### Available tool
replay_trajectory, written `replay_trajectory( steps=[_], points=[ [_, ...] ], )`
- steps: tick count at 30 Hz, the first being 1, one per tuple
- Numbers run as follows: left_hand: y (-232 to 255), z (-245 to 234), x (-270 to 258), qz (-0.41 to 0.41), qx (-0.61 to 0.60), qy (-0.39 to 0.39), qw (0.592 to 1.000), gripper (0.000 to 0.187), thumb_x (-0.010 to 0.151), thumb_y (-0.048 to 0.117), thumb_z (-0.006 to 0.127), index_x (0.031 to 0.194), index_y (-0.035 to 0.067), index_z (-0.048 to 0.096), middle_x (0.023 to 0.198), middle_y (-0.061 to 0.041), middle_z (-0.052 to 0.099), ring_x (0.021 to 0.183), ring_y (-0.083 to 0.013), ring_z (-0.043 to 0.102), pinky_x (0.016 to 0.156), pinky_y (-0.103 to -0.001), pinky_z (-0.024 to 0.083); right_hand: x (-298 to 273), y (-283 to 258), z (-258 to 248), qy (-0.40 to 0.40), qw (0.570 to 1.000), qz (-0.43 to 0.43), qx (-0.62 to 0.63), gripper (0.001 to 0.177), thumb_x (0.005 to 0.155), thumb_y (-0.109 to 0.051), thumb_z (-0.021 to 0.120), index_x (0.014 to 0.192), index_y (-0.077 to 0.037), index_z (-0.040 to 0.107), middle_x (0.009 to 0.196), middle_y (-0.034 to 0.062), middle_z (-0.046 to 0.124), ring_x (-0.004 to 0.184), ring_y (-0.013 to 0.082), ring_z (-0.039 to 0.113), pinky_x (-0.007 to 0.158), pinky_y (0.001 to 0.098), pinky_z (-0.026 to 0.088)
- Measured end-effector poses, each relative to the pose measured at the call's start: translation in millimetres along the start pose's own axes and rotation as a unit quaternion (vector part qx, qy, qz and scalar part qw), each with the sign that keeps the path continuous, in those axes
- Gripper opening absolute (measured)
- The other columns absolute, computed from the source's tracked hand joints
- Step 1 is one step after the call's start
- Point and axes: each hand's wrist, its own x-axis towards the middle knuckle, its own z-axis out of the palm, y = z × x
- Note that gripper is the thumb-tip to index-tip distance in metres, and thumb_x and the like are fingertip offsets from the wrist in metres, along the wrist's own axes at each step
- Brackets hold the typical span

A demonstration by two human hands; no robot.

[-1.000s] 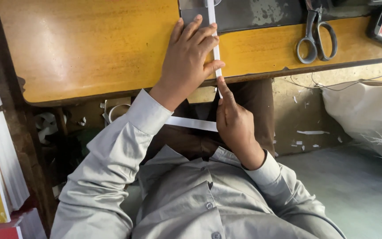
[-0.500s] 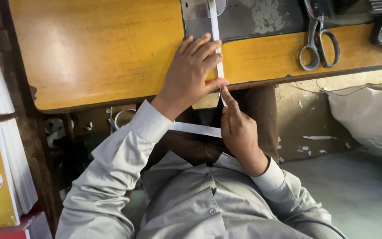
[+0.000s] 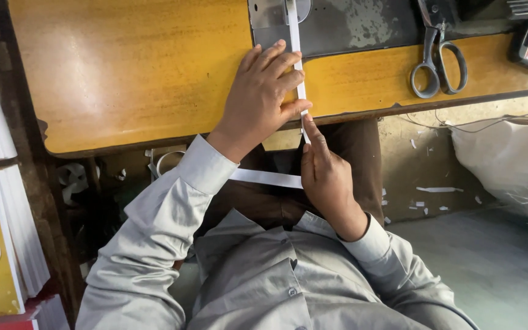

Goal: The person sits and uses a sewing machine to stitch a long white strip of paper to the edge of various printed paper sheets. They handle multiple sheets, including product packaging designs, aligning them with the strip and feeding them through the machine.

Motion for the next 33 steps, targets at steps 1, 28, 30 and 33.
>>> replay_trajectory(
  steps=[1, 28, 30, 33],
  points=[
    [-0.5, 0.1, -0.1, 0.0, 0.0, 0.0, 1.0, 0.041, 0.096, 0.043, 0.09, 0.116, 0.01, 0.076, 0.147, -0.01, 0.066, 0.146, -0.0365, 0.051, 0.122, -0.057, 0.034, 0.6, -0.6, 0.4, 0.0, 1.0, 0.0, 0.0, 0.055, 0.112, -0.005, 0.05, 0.166, -0.013, 0.045, 0.088, 0.0004, 0.074, 0.053, 0.0232, 0.054, 0.055, 0.0393, 0.047],
    [-39.7, 9.3, 32.7, 0.022, 0.052, 0.016, 0.998, 0.04, 0.099, 0.042, 0.089, 0.123, 0.011, 0.079, 0.146, -0.005, 0.067, 0.142, -0.0342, 0.051, 0.117, -0.055, 0.034, 75.0, 2.9, -9.3, -0.007, 0.993, -0.045, -0.106, 0.045, 0.108, -0.011, 0.056, 0.152, -0.006, 0.065, 0.067, 0.0115, 0.069, 0.044, 0.0353, 0.056, 0.044, 0.0488, 0.043],
    [-43.6, 11.2, 36.7, 0.024, 0.067, 0.027, 0.997, 0.039, 0.099, 0.04, 0.09, 0.119, 0.01, 0.078, 0.145, -0.008, 0.068, 0.141, -0.0327, 0.05, 0.117, -0.053, 0.034, 82.8, 6.8, -7.8, 0.002, 0.991, -0.056, -0.123, 0.044, 0.106, -0.011, 0.057, 0.149, -0.007, 0.068, 0.06, 0.0113, 0.065, 0.045, 0.0354, 0.057, 0.043, 0.0492, 0.042],
    [-43.7, 6.6, 41.4, 0.018, 0.047, 0.063, 0.997, 0.042, 0.089, 0.037, 0.099, 0.109, 0.01, 0.075, 0.125, -0.009, 0.062, 0.127, -0.0344, 0.057, 0.109, -0.052, 0.044, 93.0, 4.2, -11.5, -0.013, 0.993, -0.048, -0.107, 0.042, 0.107, -0.011, 0.056, 0.147, -0.006, 0.07, 0.054, 0.0083, 0.058, 0.042, 0.0301, 0.051, 0.043, 0.0452, 0.04]
  ],
)
